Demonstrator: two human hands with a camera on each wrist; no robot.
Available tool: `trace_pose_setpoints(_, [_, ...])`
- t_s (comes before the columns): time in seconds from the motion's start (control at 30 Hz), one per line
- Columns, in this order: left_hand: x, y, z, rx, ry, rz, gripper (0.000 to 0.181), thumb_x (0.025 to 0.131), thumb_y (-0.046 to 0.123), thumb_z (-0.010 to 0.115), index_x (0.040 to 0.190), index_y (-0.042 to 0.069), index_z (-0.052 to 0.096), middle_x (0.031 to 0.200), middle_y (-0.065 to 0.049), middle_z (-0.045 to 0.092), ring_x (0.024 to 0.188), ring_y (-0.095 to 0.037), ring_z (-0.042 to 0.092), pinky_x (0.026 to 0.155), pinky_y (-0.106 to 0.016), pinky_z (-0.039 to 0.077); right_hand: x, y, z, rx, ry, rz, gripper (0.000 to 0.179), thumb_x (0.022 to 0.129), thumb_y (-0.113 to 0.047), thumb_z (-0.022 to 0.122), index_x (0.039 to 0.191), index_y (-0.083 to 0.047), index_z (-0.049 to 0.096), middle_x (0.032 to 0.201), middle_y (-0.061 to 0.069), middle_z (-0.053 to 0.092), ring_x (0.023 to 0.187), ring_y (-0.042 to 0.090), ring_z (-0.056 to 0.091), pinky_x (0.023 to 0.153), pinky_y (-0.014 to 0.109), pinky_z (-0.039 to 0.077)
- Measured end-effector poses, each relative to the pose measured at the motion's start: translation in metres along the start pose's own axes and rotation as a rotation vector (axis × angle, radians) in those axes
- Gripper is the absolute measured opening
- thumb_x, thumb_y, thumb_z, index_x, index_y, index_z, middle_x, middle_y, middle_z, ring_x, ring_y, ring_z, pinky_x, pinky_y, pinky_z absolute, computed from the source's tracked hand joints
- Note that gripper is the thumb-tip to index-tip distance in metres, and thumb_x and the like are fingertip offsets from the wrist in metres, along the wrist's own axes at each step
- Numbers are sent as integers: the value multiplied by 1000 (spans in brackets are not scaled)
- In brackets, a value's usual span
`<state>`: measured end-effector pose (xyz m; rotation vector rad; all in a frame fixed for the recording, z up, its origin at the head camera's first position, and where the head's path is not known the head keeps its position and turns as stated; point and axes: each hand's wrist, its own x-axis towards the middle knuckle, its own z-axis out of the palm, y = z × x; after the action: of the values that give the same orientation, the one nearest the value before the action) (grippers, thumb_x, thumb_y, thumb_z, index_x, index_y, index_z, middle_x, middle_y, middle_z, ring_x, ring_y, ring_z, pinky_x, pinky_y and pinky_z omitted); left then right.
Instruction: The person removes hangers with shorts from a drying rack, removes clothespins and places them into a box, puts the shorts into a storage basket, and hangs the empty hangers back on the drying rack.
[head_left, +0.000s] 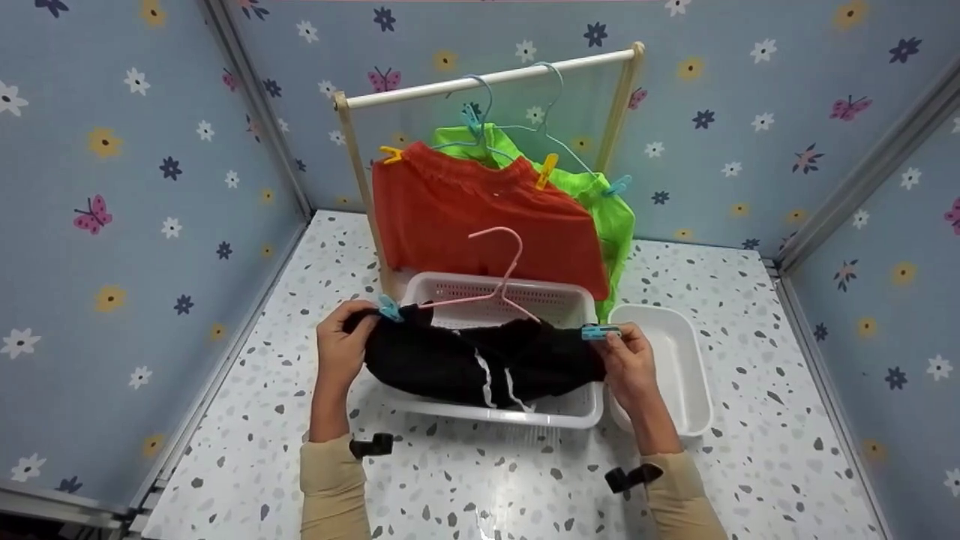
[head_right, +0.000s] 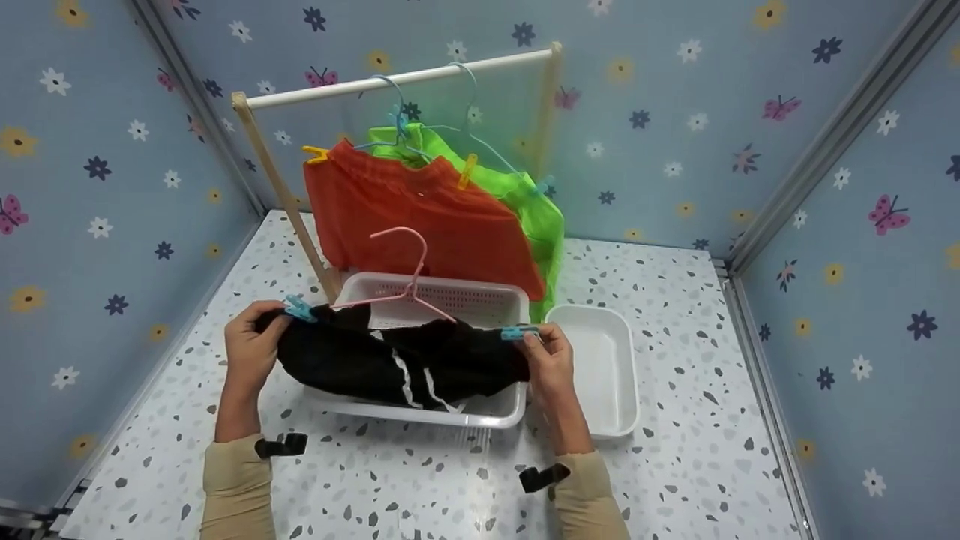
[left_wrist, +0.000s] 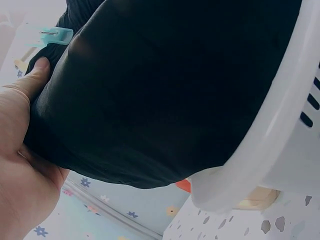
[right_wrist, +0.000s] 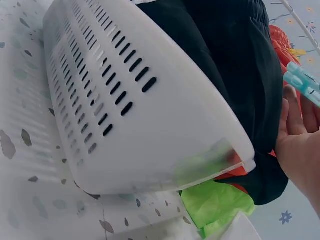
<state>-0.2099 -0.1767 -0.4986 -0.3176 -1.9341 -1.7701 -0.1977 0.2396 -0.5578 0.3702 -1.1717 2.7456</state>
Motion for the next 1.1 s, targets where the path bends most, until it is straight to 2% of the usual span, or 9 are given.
trace_pose_setpoints(0.17, [1, -1, 0, 2, -6, 12, 8, 87, -11, 64, 95, -12, 66, 92, -11, 68, 90, -18, 62, 81, -25, 47, 0, -10, -1, -88, 85, 12, 9, 94, 9, 56, 96, 0, 56, 98, 13, 61, 88, 23, 66, 78, 32, 54])
trace_pose_setpoints(0.33, [-1, -4, -1, 0, -3, 15, 8, 87, -11, 64, 95, -11, 67, 92, -9, 69, 91, -20, 62, 82, -26, 47, 6, -20, -10, -345, 190, -34, 17, 91, 10, 61, 104, 1, 65, 91, 10, 62, 76, 18, 65, 68, 29, 55])
trace_pose_setpoints(0.43, [-1, -5, -1, 3, 2, 6, 8, 87, -11, 64, 94, -10, 68, 92, -10, 69, 91, -18, 62, 82, -26, 46, 12, -26, -17, -488, 240, -54, 21, 88, 10, 64, 108, 3, 64, 86, 9, 63, 71, 15, 64, 64, 27, 55])
trace_pose_setpoints(0.6, [-2, -8, -2, 11, 8, -10, 8, 87, -10, 65, 94, -8, 68, 93, -14, 68, 91, -17, 62, 82, -26, 47, 21, -35, -26, -591, 324, -68, 21, 85, 12, 67, 102, 3, 57, 80, 9, 63, 65, 13, 63, 58, 24, 53])
trace_pose_setpoints(0.77, [-2, -9, -3, 15, 3, -15, 8, 87, -9, 65, 95, -8, 68, 93, -14, 69, 91, -20, 63, 81, -26, 47, 30, -42, -37, -747, 365, -72, 21, 85, 6, 70, 104, 7, 61, 80, 7, 65, 66, 11, 62, 58, 22, 52])
trace_pose_setpoints(0.9, [-1, -8, -2, 7, -1, -14, 9, 87, -10, 64, 95, -8, 69, 93, -12, 69, 92, -17, 63, 82, -26, 47, 38, -44, -52, -918, 381, -36, 30, 86, -5, 74, 110, 8, 63, 85, 7, 66, 71, 10, 63, 59, 21, 52])
trace_pose_setpoints(1.1, [-2, -9, -1, -7, 2, -7, 10, 87, -12, 64, 95, -8, 69, 92, -11, 69, 91, -16, 63, 82, -26, 47, 50, -44, -78, -1124, 372, 74, 40, 86, -18, 76, 118, 3, 64, 98, 10, 67, 80, 9, 61, 63, 20, 49])
